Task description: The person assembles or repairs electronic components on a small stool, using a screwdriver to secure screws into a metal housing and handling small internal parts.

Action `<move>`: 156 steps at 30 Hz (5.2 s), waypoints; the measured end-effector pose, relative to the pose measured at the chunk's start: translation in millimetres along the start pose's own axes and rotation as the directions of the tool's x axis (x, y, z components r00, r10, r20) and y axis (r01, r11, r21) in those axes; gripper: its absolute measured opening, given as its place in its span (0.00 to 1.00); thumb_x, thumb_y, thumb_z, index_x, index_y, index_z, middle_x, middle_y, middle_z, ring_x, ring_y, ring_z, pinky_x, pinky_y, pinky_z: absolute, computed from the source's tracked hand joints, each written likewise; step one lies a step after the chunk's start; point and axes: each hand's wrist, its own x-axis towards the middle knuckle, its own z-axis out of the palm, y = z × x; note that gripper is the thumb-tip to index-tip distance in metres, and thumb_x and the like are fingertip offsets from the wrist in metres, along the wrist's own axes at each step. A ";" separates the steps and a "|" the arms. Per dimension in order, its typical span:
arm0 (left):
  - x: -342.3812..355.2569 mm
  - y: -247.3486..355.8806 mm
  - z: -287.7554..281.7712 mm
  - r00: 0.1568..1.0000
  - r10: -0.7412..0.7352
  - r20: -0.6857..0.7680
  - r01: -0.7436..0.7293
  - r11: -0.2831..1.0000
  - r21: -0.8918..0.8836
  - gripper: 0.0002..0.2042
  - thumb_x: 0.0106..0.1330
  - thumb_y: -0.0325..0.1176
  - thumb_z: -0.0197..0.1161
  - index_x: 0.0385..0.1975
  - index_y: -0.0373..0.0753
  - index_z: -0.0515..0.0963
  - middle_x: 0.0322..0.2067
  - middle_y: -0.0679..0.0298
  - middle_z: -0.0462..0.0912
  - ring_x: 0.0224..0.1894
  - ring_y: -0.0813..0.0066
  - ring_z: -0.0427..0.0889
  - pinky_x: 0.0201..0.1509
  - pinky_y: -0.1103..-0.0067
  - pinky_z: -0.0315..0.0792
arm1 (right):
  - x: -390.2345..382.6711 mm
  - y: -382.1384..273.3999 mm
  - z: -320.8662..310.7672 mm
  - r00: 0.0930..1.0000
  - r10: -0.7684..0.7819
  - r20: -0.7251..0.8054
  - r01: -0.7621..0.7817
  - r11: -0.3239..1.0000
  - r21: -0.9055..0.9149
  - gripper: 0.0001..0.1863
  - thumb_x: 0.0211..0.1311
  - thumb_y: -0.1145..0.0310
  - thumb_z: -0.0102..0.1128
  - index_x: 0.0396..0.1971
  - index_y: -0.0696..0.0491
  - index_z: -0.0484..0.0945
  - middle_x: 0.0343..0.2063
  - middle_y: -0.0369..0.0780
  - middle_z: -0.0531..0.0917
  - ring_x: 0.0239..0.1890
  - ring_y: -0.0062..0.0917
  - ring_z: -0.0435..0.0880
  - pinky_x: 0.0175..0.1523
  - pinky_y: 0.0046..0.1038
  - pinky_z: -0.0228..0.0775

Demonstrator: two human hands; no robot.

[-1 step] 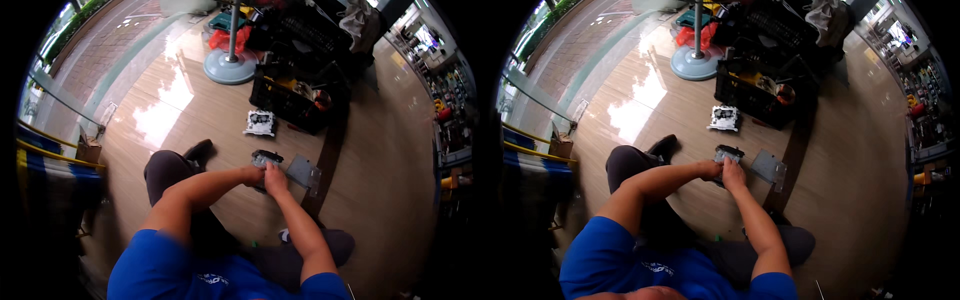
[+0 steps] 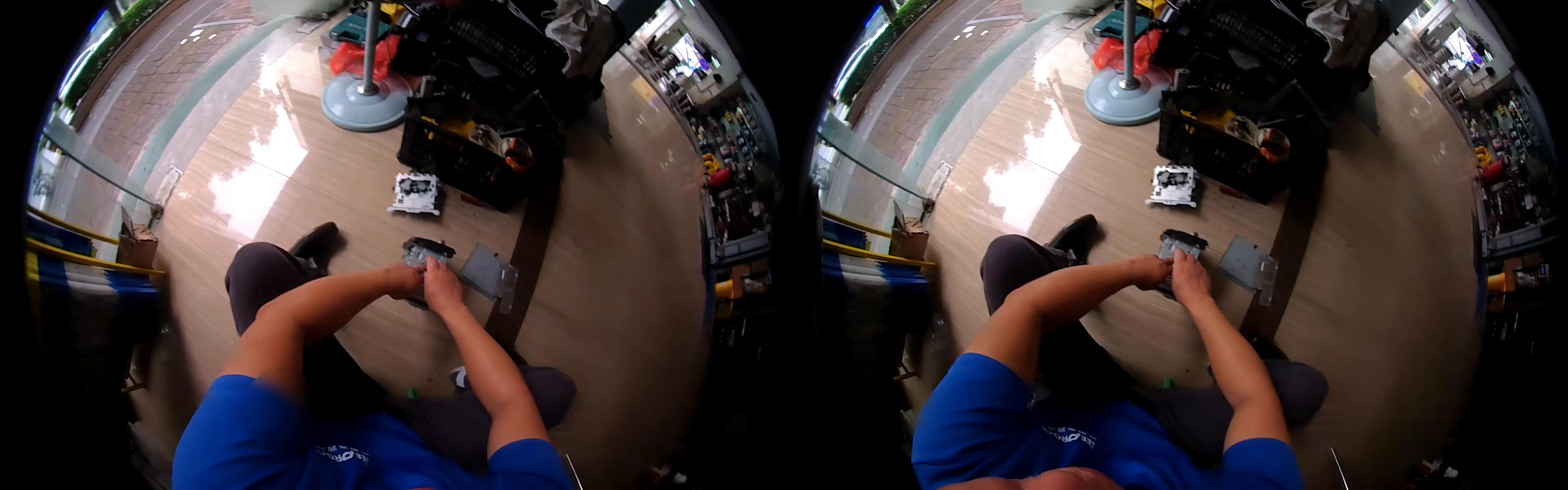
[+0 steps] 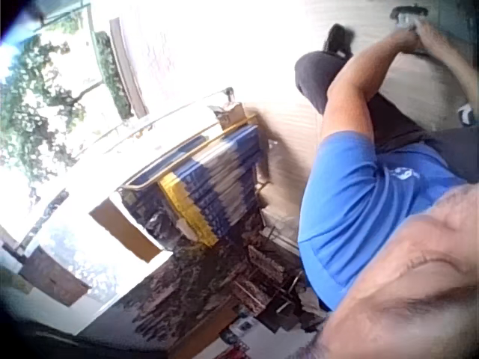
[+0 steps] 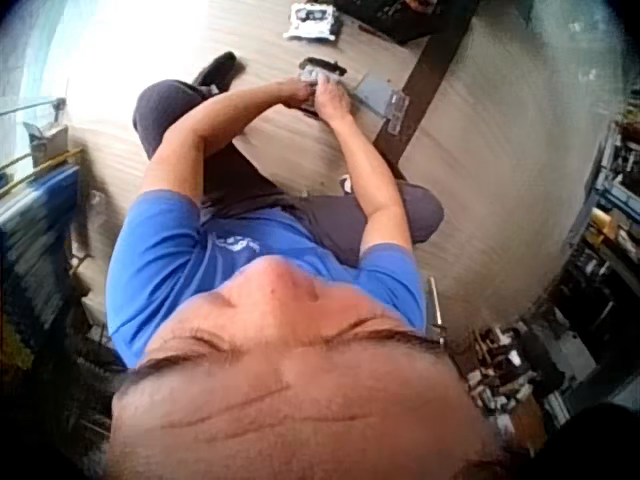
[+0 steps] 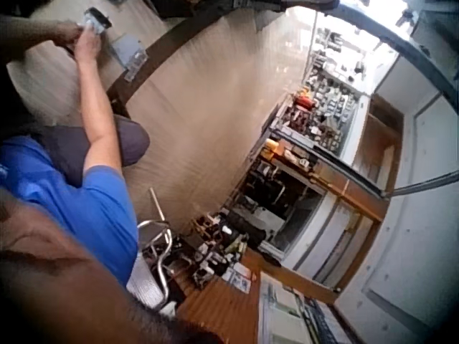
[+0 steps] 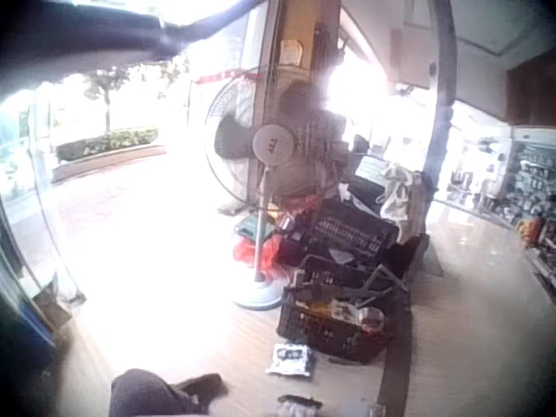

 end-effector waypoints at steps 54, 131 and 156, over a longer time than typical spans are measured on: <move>7.9 -28.1 16.3 0.981 -0.102 0.165 0.075 0.985 0.158 0.12 0.59 0.30 0.54 0.42 0.42 0.79 0.44 0.53 0.81 0.47 0.55 0.79 0.51 0.65 0.73 | -1.5 -15.7 -11.4 0.995 0.026 -0.092 -0.022 0.998 0.052 0.14 0.62 0.60 0.51 0.38 0.55 0.71 0.32 0.49 0.80 0.34 0.42 0.83 0.38 0.40 0.76; 10.1 -21.3 -33.3 0.933 -0.271 0.235 0.232 0.956 0.182 0.13 0.62 0.36 0.54 0.46 0.46 0.78 0.43 0.54 0.81 0.47 0.54 0.79 0.48 0.63 0.74 | -10.0 -5.6 -21.7 0.977 -0.212 0.037 0.212 0.977 -0.012 0.08 0.61 0.69 0.45 0.33 0.56 0.73 0.32 0.45 0.81 0.36 0.39 0.83 0.39 0.38 0.77; 46.3 -13.7 -7.8 0.881 -0.332 0.336 0.259 0.934 0.244 0.15 0.60 0.34 0.55 0.47 0.47 0.78 0.48 0.56 0.80 0.51 0.57 0.79 0.53 0.67 0.73 | -9.0 6.1 -18.8 0.987 -0.162 0.018 0.162 0.986 -0.033 0.08 0.59 0.72 0.45 0.37 0.55 0.71 0.35 0.46 0.80 0.37 0.38 0.83 0.41 0.37 0.77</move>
